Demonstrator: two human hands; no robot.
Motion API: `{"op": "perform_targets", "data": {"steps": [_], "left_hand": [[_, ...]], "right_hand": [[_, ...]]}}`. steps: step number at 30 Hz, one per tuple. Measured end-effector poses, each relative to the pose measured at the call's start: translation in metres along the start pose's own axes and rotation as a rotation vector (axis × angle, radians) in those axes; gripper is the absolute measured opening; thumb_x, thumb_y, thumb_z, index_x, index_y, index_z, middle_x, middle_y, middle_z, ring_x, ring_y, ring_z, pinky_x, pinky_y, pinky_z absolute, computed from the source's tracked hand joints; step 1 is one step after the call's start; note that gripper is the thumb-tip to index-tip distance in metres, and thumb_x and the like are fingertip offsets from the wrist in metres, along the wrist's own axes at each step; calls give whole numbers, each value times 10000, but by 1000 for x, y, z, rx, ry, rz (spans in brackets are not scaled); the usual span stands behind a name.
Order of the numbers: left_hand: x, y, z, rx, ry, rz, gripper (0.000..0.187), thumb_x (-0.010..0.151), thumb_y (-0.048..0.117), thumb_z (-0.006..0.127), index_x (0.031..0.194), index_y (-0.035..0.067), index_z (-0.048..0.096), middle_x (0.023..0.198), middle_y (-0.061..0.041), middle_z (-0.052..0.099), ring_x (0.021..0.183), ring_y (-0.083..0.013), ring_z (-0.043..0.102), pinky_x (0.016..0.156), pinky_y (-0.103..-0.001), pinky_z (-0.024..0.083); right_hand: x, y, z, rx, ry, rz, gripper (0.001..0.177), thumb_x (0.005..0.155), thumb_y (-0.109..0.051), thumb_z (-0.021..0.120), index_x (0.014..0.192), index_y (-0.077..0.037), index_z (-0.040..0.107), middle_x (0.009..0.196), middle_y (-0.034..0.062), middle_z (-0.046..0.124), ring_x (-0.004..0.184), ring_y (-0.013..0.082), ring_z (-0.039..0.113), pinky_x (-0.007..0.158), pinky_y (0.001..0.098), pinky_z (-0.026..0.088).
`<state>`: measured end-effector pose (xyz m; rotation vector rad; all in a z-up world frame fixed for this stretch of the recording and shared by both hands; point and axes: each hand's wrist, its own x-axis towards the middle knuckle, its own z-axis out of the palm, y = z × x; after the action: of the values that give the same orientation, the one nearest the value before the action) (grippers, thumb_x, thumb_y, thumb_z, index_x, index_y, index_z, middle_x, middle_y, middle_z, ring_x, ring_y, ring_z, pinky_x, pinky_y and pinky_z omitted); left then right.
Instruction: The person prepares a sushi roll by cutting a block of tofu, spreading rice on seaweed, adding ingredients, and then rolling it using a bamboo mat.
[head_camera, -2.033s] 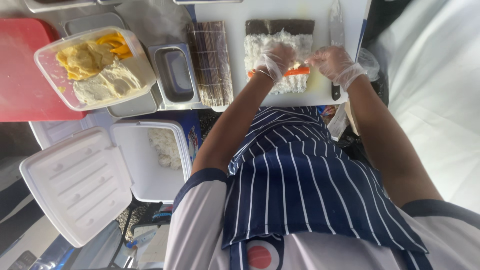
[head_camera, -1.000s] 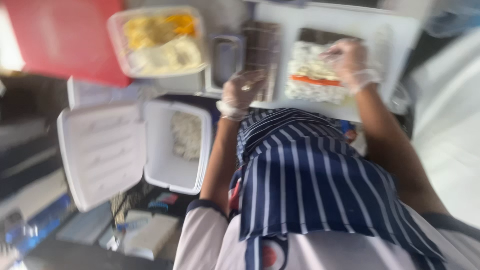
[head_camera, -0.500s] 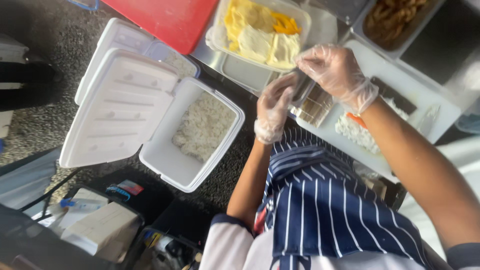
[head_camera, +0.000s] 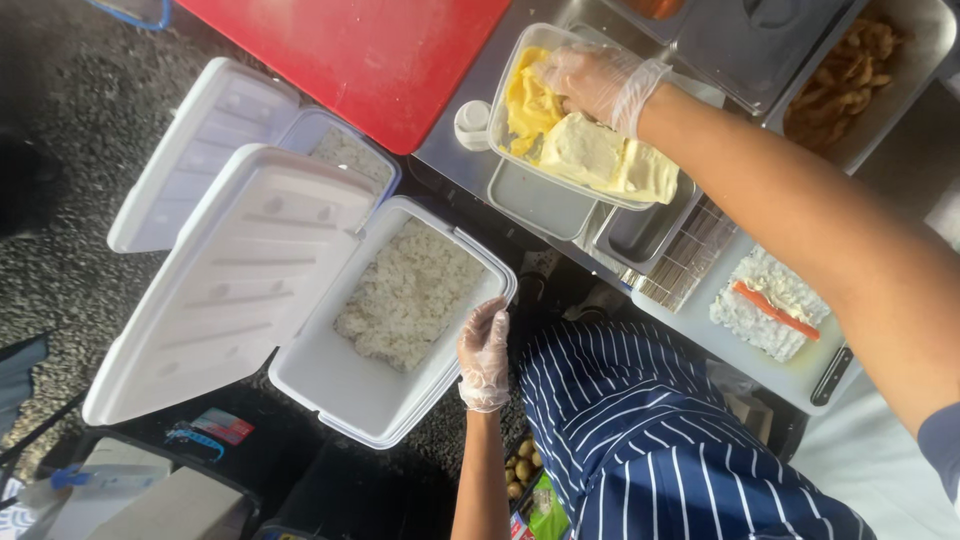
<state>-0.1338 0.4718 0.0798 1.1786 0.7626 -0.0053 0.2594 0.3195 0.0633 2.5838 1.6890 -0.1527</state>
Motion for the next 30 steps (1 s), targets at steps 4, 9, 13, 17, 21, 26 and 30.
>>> {"op": "perform_targets", "data": {"steps": [4,9,13,17,21,26,30], "left_hand": [[7,9,9,120,-144,-25,420,951,303,673,1254,12,677,1240,-127,722,1167,-234,682,1058,-368,518],[8,39,23,201,-172,105,438,964,330,685,1270,17,678,1243,-148,719,1175,-249,676,1046,-382,512],[4,53,7,255,-156,134,414,970,328,682,1263,36,693,1224,-137,724,1139,-237,689,1032,-375,528],[4,60,-1,238,-149,129,417,948,324,699,1251,39,700,1210,-127,734,1106,-220,691,1011,-367,535],[8,66,13,151,-189,92,437,931,310,721,1262,26,687,1213,-125,735,1098,-216,683,1011,-358,525],[13,81,54,213,-303,129,461,940,308,722,1279,0,674,1234,-125,721,1120,-213,686,1003,-349,542],[16,80,92,204,-421,143,470,957,300,712,1299,-17,652,1226,-152,720,1125,-230,687,1016,-350,545]], "right_hand": [[2,8,17,-162,13,-67,124,961,-143,692,1068,-108,745,1025,116,702,1022,263,701,930,367,582],[33,-4,-29,4,-359,170,214,819,-139,735,1023,-99,783,979,186,741,932,338,711,879,408,578],[29,-4,-81,415,-173,365,310,793,-161,840,1055,-5,785,1005,219,745,883,367,689,842,445,537],[8,8,-103,1399,-81,746,321,843,-37,775,1146,38,700,1021,141,748,860,196,734,745,303,618],[-22,7,-107,1553,-4,814,274,874,-6,753,1139,41,703,1018,112,744,852,162,726,732,278,621],[-53,-9,-126,1683,126,799,272,893,-35,735,1156,20,689,1030,108,741,918,167,747,802,278,637],[-96,-27,-155,1843,316,718,316,899,-82,768,1180,24,669,1089,108,729,1000,189,736,932,306,634]]}}
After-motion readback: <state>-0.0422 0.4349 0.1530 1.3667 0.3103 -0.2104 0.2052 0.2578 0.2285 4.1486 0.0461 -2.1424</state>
